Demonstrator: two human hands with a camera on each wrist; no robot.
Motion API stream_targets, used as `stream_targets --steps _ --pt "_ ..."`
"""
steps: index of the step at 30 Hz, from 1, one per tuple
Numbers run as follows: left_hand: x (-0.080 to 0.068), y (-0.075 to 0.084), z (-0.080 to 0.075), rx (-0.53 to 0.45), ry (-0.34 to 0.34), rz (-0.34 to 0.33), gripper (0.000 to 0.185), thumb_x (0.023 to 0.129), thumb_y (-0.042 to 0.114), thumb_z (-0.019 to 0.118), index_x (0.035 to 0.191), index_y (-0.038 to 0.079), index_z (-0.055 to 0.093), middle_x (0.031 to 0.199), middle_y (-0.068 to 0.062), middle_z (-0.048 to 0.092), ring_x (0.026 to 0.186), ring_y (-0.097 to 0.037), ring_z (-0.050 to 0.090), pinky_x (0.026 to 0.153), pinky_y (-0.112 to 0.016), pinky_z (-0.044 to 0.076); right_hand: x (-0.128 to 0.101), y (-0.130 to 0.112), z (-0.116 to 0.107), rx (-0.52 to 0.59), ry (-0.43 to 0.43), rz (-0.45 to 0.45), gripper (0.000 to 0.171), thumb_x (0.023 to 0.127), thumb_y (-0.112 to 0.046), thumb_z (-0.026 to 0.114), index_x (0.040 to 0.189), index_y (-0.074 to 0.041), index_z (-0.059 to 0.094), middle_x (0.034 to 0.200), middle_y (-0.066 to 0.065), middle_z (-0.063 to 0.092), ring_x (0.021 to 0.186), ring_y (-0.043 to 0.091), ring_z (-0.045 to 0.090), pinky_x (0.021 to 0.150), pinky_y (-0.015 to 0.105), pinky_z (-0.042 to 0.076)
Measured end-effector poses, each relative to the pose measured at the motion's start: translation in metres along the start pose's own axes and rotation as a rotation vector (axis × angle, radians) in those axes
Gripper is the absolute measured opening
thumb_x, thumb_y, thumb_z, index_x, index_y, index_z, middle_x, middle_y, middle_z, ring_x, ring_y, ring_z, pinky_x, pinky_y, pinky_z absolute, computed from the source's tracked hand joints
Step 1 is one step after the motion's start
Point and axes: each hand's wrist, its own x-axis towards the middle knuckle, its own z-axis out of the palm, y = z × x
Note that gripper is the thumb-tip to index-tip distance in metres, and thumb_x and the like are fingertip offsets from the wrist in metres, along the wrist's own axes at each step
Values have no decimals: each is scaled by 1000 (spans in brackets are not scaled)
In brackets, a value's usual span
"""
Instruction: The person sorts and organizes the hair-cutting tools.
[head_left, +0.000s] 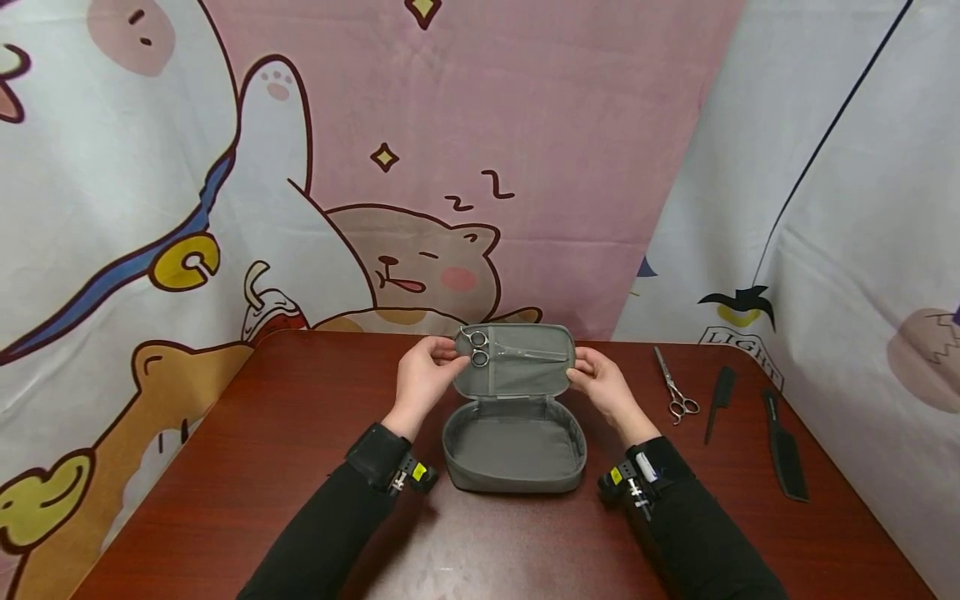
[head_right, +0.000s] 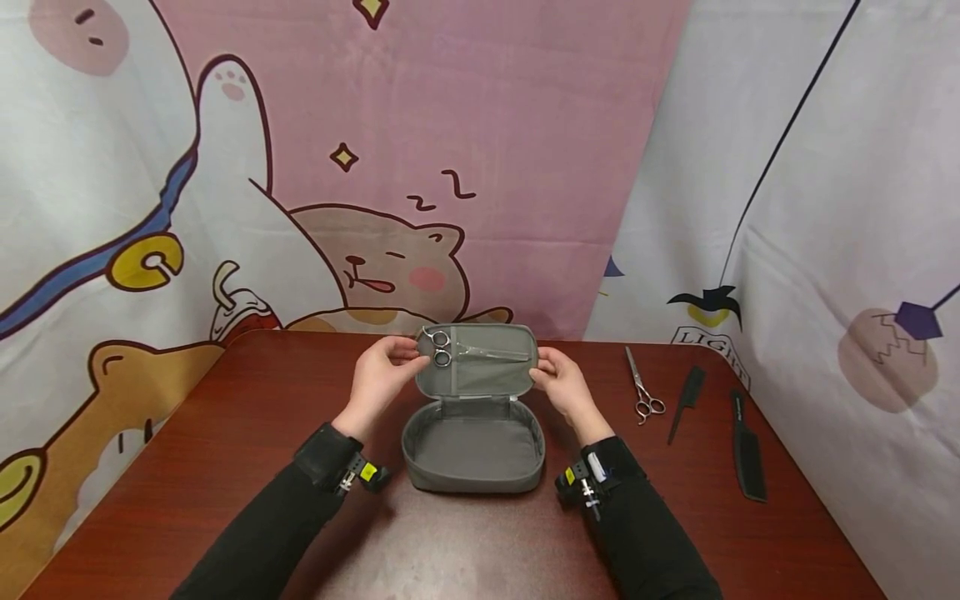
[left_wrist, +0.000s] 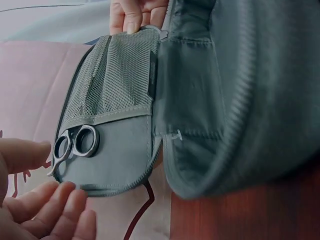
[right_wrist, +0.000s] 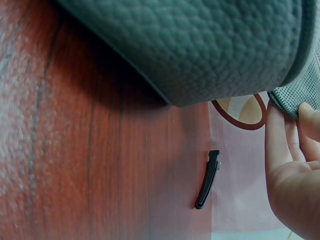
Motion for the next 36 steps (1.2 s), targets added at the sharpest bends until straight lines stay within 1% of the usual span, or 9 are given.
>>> stream_targets --steps 5,9,12,17,21,26,29,32,36 --pt "-9 -5 -7 125 -104 12 41 84 20 80 116 -1 65 108 -16 68 98 -32 64 82 -44 52 -1 0 -1 -1 0 -9 34 99 7 52 132 9 50 117 23 63 90 5 64 93 51 49" --pt "-18 -8 -10 203 -158 20 49 82 23 82 119 -3 62 113 -18 66 103 -35 62 85 -47 50 -1 -1 -1 4 0 -12 34 99 7 53 132 10 49 115 22 64 90 5 64 93 52 48" --pt "-23 -9 -10 250 -192 5 59 80 26 83 124 -5 60 119 -20 64 108 -36 60 89 -48 49 -1 -1 -1 4 6 -9 33 99 6 53 132 9 50 115 21 64 90 5 64 93 52 48" --pt "-29 -11 -9 352 -264 -49 76 77 32 85 134 -8 53 130 -23 58 118 -37 56 95 -50 47 -1 0 -1 7 6 -10 33 98 7 53 131 10 50 114 21 64 90 5 64 93 54 47" --pt "-33 -15 -7 404 -323 -62 85 76 33 86 139 -10 47 134 -25 55 122 -39 54 97 -51 45 0 1 -1 4 9 -15 33 98 7 53 131 11 50 115 23 64 90 5 64 92 51 49" --pt "-39 -18 -6 437 -386 -60 94 74 34 88 143 -11 42 138 -27 51 125 -40 51 98 -52 44 1 1 -1 3 12 -16 33 98 6 53 131 11 50 115 22 64 90 7 64 91 49 50" --pt "-42 -20 -6 456 -400 -54 93 73 33 88 141 -11 43 136 -27 52 122 -40 53 96 -52 46 1 2 0 6 14 -11 32 98 6 54 130 10 51 114 21 65 90 7 65 91 49 50" --pt "-44 -21 -5 482 -405 -42 87 71 33 89 135 -10 50 125 -24 59 111 -38 59 89 -50 50 1 2 0 0 11 -10 33 98 6 53 131 9 51 115 21 64 90 7 64 92 50 49" --pt "-45 -22 -4 510 -407 -23 77 69 31 90 126 -9 57 111 -19 65 98 -33 63 80 -47 52 2 3 0 -7 15 -6 33 99 6 53 131 9 51 116 22 64 90 7 64 92 52 49"
